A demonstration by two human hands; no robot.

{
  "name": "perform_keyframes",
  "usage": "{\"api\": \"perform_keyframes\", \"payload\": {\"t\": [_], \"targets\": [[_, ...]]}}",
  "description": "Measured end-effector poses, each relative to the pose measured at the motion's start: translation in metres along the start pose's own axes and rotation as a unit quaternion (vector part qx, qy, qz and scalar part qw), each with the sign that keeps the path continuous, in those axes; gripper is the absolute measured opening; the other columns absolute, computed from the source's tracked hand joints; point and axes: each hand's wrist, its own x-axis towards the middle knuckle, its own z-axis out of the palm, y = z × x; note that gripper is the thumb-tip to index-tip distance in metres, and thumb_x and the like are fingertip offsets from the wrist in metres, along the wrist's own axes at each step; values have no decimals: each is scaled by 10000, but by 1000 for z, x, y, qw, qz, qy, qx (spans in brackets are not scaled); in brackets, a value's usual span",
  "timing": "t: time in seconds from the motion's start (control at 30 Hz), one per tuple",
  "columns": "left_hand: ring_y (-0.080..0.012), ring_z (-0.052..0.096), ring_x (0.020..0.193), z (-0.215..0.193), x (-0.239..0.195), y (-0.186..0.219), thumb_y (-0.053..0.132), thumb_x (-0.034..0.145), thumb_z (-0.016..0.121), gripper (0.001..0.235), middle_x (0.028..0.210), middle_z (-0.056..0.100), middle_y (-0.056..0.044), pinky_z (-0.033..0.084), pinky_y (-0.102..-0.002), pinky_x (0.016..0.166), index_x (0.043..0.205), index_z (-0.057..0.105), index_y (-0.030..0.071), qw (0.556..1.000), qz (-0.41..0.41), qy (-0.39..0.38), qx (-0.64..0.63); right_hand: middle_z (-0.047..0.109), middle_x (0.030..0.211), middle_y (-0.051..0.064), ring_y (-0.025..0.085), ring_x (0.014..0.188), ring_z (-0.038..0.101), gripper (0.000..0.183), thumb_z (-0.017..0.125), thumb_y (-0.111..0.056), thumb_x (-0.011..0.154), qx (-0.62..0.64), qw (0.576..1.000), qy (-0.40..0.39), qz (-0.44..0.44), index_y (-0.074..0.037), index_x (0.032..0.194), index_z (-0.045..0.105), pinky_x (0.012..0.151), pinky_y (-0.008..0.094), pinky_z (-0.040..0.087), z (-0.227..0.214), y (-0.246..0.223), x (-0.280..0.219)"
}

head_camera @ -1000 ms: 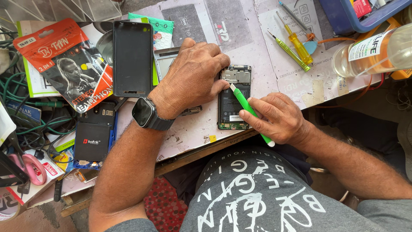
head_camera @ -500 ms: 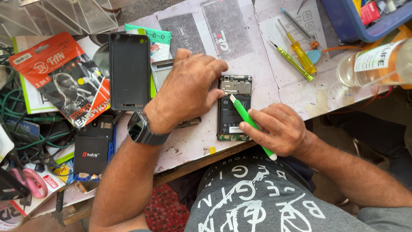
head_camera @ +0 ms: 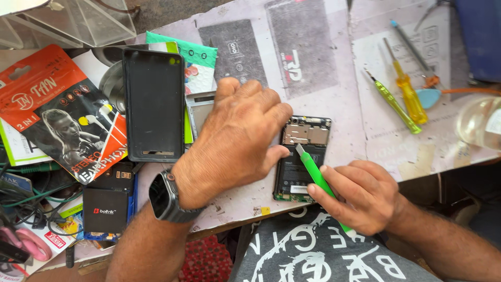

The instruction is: The person disassembles a smartphone on a cluttered workbench. Using a green utility knife and screwdrivers, they pry open the casing, remove screws, and detach the battery and internal components.

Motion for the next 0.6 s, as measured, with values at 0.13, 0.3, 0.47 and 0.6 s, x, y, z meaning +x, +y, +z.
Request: {"api": "perform_keyframes", "payload": {"t": [0.13, 0.3, 0.47, 0.6], "targets": [[-274, 575, 957, 1, 1, 3, 289, 666, 907, 470, 926, 630, -72, 346, -483, 905, 1003, 675, 58, 1000, -8, -1, 9, 680, 1087, 199, 245, 865, 674, 346, 731, -116, 824, 11, 1000, -2, 11, -42, 1161, 707, 657, 376, 549, 1, 0, -1], [-267, 562, 951, 3, 2, 0, 340, 673, 910, 502, 922, 615, -68, 345, -476, 896, 1014, 671, 58, 1000, -18, -8, 6, 677, 1077, 190, 246, 879, 682, 324, 729, -114, 839, 31, 999, -6, 22, -44, 1155, 707, 675, 388, 560, 1, -1, -4], [-272, 557, 937, 4, 2, -1, 350, 650, 917, 520, 913, 614, -70, 342, -479, 886, 1005, 673, 59, 1000, -23, -11, 2, 681, 1067, 195, 252, 880, 696, 300, 727, -108, 848, 48, 998, 9, 40, -36, 1139, 706, 682, 396, 575, 2, -2, -6], [-263, 557, 938, 5, 1, 0, 348, 654, 917, 528, 919, 614, -65, 343, -476, 890, 1024, 674, 61, 1000, -22, -3, -1, 687, 1045, 212, 264, 870, 709, 261, 721, -100, 871, 64, 996, 28, 57, -20, 1118, 695, 674, 400, 594, 4, -3, -6]]}}
